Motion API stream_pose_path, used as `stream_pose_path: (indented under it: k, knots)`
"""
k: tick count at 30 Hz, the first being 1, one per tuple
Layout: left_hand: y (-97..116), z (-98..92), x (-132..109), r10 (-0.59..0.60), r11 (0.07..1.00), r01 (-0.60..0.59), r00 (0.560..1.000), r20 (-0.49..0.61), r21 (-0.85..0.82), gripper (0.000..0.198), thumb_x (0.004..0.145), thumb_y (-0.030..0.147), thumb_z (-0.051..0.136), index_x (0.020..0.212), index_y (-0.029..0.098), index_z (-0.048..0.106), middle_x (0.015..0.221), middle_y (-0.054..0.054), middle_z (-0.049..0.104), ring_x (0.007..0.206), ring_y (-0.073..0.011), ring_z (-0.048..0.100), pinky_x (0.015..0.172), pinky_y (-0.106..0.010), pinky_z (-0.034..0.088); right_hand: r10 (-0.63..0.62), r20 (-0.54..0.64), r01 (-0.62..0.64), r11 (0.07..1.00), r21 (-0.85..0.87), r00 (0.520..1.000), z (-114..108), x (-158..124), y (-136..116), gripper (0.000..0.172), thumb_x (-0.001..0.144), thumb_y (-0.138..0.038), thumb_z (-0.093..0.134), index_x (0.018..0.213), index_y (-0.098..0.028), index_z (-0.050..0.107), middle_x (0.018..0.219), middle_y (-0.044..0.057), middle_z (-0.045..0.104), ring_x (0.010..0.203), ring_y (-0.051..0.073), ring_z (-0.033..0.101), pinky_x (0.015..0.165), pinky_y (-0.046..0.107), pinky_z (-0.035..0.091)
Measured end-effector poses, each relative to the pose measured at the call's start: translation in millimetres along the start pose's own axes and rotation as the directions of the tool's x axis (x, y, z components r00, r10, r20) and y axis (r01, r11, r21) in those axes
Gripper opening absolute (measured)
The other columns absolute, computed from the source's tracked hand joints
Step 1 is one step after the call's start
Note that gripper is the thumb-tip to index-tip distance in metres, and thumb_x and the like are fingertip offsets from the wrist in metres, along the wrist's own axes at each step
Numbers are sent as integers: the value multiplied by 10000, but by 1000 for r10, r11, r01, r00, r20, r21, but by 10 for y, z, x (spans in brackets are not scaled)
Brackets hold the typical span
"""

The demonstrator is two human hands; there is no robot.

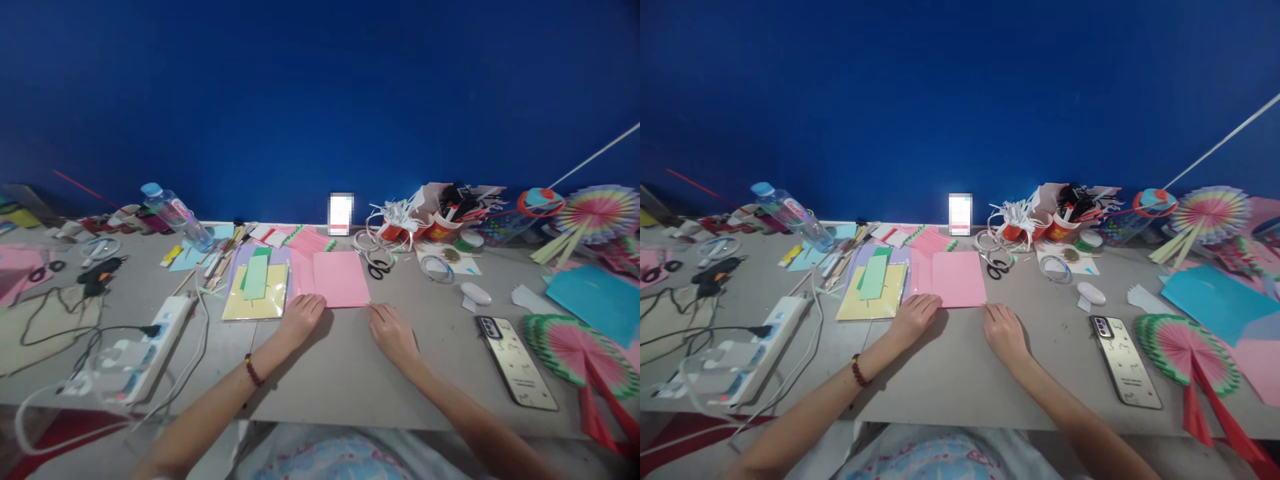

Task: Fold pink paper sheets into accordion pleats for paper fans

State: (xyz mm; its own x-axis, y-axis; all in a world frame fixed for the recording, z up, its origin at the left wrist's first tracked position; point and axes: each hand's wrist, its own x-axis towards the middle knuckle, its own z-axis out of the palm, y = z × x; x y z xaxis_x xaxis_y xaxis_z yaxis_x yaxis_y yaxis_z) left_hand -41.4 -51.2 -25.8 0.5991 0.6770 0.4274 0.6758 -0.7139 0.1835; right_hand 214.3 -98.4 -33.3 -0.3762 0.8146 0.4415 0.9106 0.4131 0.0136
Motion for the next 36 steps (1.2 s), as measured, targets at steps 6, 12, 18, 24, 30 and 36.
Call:
stream_pose_path:
  k: [6,12,18,24,30,36]
  knots:
    - [95,-173,171,-116,987,100,984,-132,-123,110,861,93,518,864,186,576,828,-29,669,813,-179,600,758,-311,449,64,-27,-62,994,88,998,-50,109,41,175,902,-172,498,940,-154,668,934,104,697,879,228,610,781,358,465]
    - [275,-457,431,-61,927,-13,981,-185,-376,87,910,225,561,981,200,604,903,-31,697,847,-170,613,794,-321,444,53,-142,7,920,392,988,-432,501,-26,203,896,-315,589,1031,-178,654,1009,96,708,972,222,628,869,370,480]
    - [398,-783,648,-144,852,-15,955,-261,-524,156,916,234,559,1059,201,612,954,-58,694,901,-175,628,816,-327,485,46,-191,96,737,669,980,-905,945,-158,151,923,-227,539,914,-230,690,883,36,736,857,173,669,835,345,518]
    - [410,-1067,809,-280,772,44,919,-277,-634,212,878,272,633,1075,194,633,965,-57,699,845,-150,667,747,-278,539,165,-165,25,628,777,972,-1131,1154,-178,104,866,-216,621,865,-236,723,872,27,745,815,169,687,752,305,552]
    - [318,-1179,933,-250,754,0,925,-287,-656,128,844,305,672,851,183,712,835,-52,718,810,-167,663,732,-298,542,226,-173,-4,617,787,959,-1119,1218,-212,91,847,-215,640,844,-242,727,836,18,742,793,166,687,742,303,561]
    - [319,-1200,907,-204,814,-33,919,-339,-579,109,863,276,650,826,189,704,791,-38,699,764,-154,641,699,-291,521,245,-118,-37,550,834,962,-1067,1220,-218,70,823,-219,663,825,-237,731,817,22,748,775,175,694,716,300,571]
